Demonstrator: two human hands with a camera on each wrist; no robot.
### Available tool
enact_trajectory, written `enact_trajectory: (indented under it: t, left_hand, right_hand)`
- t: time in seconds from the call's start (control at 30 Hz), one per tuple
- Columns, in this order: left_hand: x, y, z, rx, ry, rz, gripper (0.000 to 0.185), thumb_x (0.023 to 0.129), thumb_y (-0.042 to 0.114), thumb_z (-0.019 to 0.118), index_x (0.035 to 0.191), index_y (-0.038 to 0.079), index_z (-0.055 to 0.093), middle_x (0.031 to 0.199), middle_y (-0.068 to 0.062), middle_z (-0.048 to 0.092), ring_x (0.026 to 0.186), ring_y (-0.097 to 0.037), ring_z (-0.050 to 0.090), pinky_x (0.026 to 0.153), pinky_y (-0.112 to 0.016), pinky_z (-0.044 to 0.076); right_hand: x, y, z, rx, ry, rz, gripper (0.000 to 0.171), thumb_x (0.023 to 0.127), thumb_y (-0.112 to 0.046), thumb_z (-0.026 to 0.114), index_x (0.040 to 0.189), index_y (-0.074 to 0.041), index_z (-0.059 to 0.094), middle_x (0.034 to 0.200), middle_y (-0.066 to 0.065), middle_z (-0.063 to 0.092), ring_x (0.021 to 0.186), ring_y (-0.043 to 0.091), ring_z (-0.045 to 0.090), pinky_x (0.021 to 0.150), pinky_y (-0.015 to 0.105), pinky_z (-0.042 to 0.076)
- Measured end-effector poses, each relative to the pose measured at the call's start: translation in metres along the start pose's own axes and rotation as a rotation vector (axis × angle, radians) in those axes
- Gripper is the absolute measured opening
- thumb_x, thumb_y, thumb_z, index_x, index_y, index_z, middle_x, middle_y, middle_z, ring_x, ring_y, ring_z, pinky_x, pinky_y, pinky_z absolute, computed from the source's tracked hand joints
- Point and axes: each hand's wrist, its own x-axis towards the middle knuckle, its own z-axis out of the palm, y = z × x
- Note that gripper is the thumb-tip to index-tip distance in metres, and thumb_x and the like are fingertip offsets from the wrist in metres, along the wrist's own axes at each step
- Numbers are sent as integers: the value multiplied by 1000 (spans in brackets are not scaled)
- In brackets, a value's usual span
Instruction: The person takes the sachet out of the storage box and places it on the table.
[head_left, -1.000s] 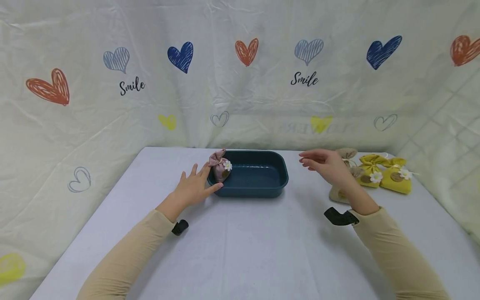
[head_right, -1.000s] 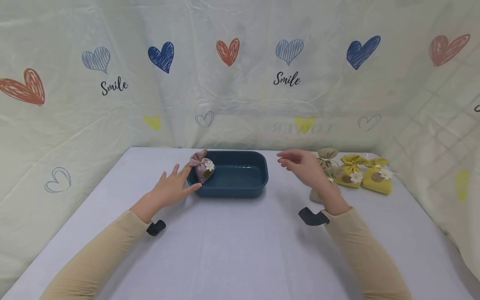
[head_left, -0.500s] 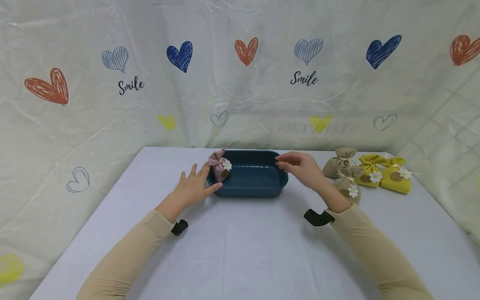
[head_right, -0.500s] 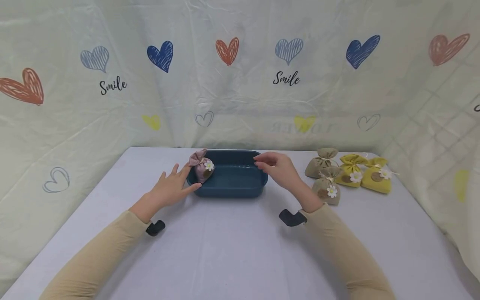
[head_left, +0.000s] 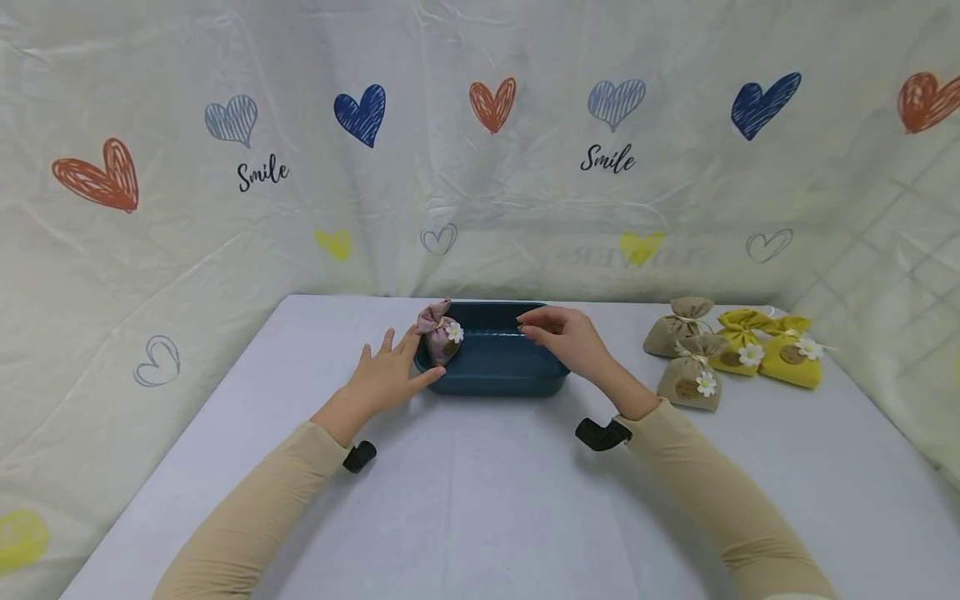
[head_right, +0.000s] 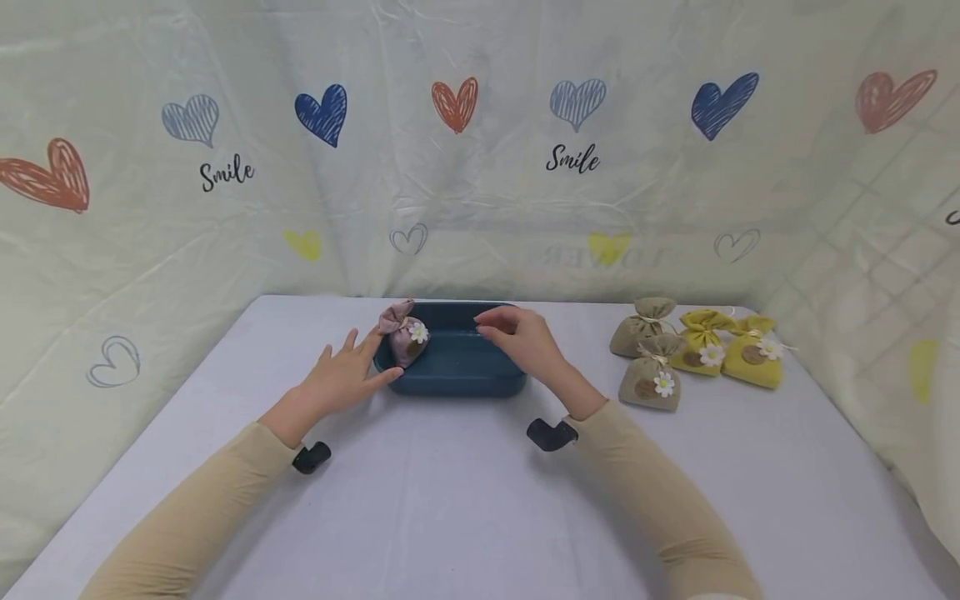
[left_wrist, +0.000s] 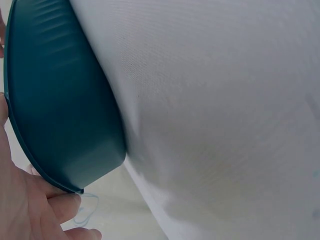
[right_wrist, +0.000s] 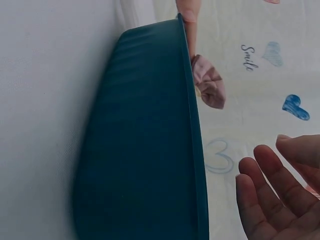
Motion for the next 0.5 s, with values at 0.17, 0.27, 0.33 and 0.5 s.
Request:
enact_trajectory:
  t: [0.17, 0.27, 0.33, 0.5]
  left_hand:
    - [0, 0, 0, 13, 2, 0, 90, 103, 66, 42, 163, 2, 24, 170, -12, 16, 154, -44, 10, 115, -72, 13]
    - [-1, 1, 0, 7, 0, -5, 90, 103, 66, 42, 163, 3, 24, 170, -11, 15, 154, -44, 9, 115, -72, 12]
    - [-1, 1, -1, 4, 3, -5, 90, 103, 66, 42, 163, 3, 24, 170, -12, 16, 154, -44, 9, 115, -72, 12]
    - [-1, 1, 0, 5, 6, -5, 90, 102, 67, 42, 163, 2, 24, 170, -12, 17, 154, -44, 9, 115, -72, 13]
  right_hand:
    - [5, 0, 11, 22, 1, -2, 24, 100, -9, 68, 120, 3, 72, 113, 17, 74, 98, 30, 71, 86, 46, 58]
    - [9, 0, 18, 35, -6, 9, 23, 100, -9, 69, 119, 2, 73, 112, 16, 74, 100, 35, 70, 86, 48, 57]
    - [11, 0, 22, 45, -13, 14, 23, 100, -9, 69, 119, 3, 73, 111, 16, 74, 101, 39, 69, 86, 51, 57]
    - [17, 2, 33, 26, -39, 12, 23, 100, -10, 69, 120, 2, 73, 112, 14, 74, 101, 32, 71, 85, 43, 58]
